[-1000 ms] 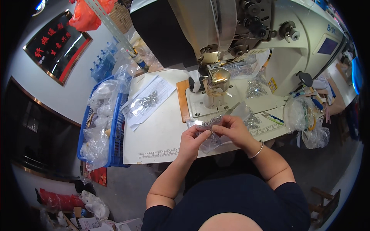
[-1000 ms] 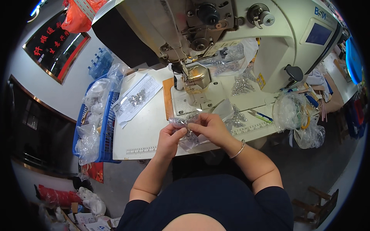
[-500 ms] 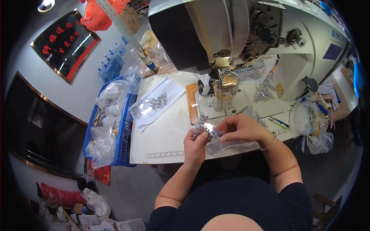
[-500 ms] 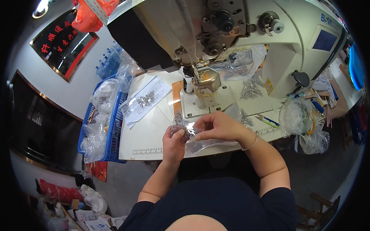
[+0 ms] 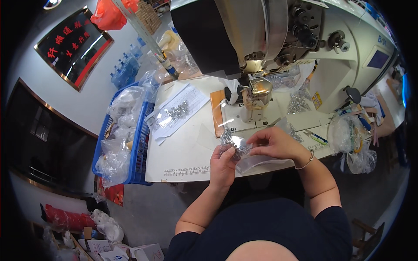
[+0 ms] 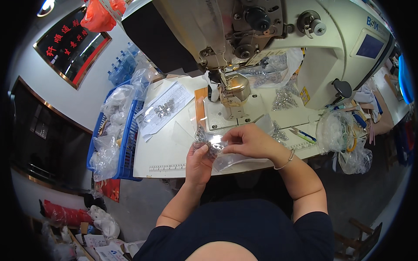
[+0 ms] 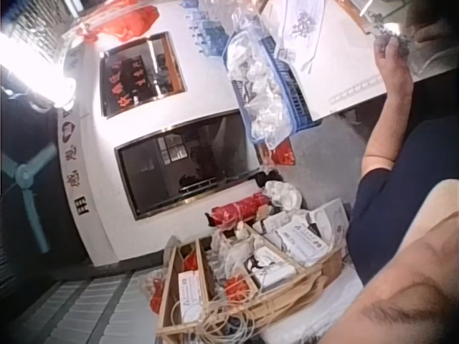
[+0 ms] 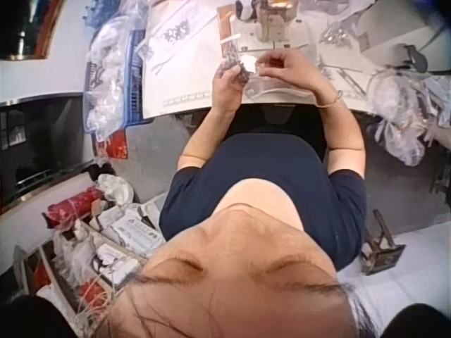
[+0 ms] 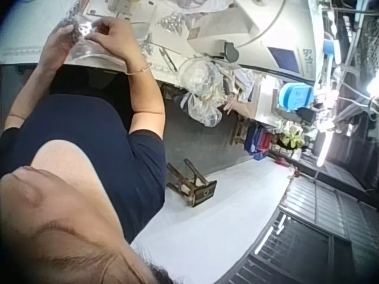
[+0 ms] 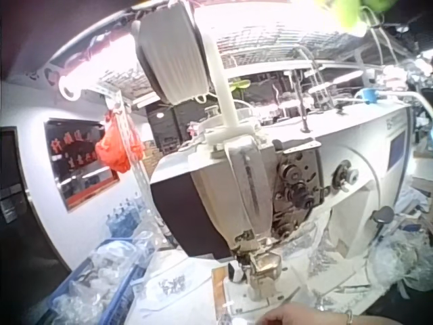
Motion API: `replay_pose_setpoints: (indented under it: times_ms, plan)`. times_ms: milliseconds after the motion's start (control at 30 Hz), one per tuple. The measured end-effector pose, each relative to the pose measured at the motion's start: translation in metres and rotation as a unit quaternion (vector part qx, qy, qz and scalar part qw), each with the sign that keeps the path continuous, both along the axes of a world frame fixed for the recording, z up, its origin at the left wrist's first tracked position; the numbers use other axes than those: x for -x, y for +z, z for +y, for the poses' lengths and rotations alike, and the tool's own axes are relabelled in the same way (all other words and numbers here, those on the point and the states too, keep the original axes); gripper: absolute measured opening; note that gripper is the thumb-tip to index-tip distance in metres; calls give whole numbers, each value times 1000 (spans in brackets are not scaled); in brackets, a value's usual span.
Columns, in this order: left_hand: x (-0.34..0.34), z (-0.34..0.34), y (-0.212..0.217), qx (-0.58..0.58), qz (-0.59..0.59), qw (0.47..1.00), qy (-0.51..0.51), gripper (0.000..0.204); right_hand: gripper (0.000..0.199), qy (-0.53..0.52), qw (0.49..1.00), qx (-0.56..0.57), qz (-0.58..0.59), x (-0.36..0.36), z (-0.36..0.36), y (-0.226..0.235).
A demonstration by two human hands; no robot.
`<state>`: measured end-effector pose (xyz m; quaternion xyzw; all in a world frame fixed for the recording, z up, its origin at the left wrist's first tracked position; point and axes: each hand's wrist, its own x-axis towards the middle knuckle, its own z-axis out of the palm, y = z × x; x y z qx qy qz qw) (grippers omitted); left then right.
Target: The person is sewing small, shiny, silver decorative pieces onto clear plastic bags using a sewing machine. They repeatedly pick up a bag, align the decorations under the needle, and stitch them in place. The person handles the bags and decorations by hand, occasionally adjusting the position of the items on the machine bed.
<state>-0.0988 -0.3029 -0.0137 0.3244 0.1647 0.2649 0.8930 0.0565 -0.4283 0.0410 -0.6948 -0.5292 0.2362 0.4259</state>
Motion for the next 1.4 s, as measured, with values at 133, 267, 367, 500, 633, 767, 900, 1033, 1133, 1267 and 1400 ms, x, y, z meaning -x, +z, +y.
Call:
replay_pose_setpoints:
  times_ms: [133, 267, 367, 500, 633, 767, 900, 1033, 1133, 1267, 1400]
  plan:
    - [-1, -2, -4, 113, -44, 992, 23, 15, 45, -195, 923, -207, -258, 5, 2, 7]
    - [-11, 1, -2, 206, -84, 974, 50, 9, 40, -295, 870, -330, -216, 15, 4, -6]
    - [-16, -3, 4, 234, -77, 967, 70, 7, 36, -281, 904, -319, -47, 38, 7, -44]
    - [-19, -7, 3, 223, -64, 970, 76, 8, 49, -209, 889, -238, 330, 45, 15, -69]
    - [-18, -9, -7, 122, -90, 982, 110, 10, 52, -283, 872, -309, 252, 38, 17, -53]
    - [-21, -5, -7, -230, -74, 927, 288, 8, 51, -260, 894, -325, 166, 35, 6, -52]
    - [2, 35, 11, -774, -76, 493, 391, 21, 67, 18, 877, -197, 438, 47, -10, -48]
    - [14, 45, 22, -858, -77, 334, 382, 24, 101, 190, 781, -171, 570, 53, -15, -38]
    - [17, 45, 21, -871, -69, 309, 375, 22, 108, 256, 785, -196, 530, 50, -14, -44]
    - [16, 38, 14, -860, -34, 329, 389, 20, 101, 277, 726, -250, 578, 57, -15, -60]
    - [10, 26, 2, -856, -1, 343, 386, 17, 46, 76, 760, -191, 617, 59, -9, -68]
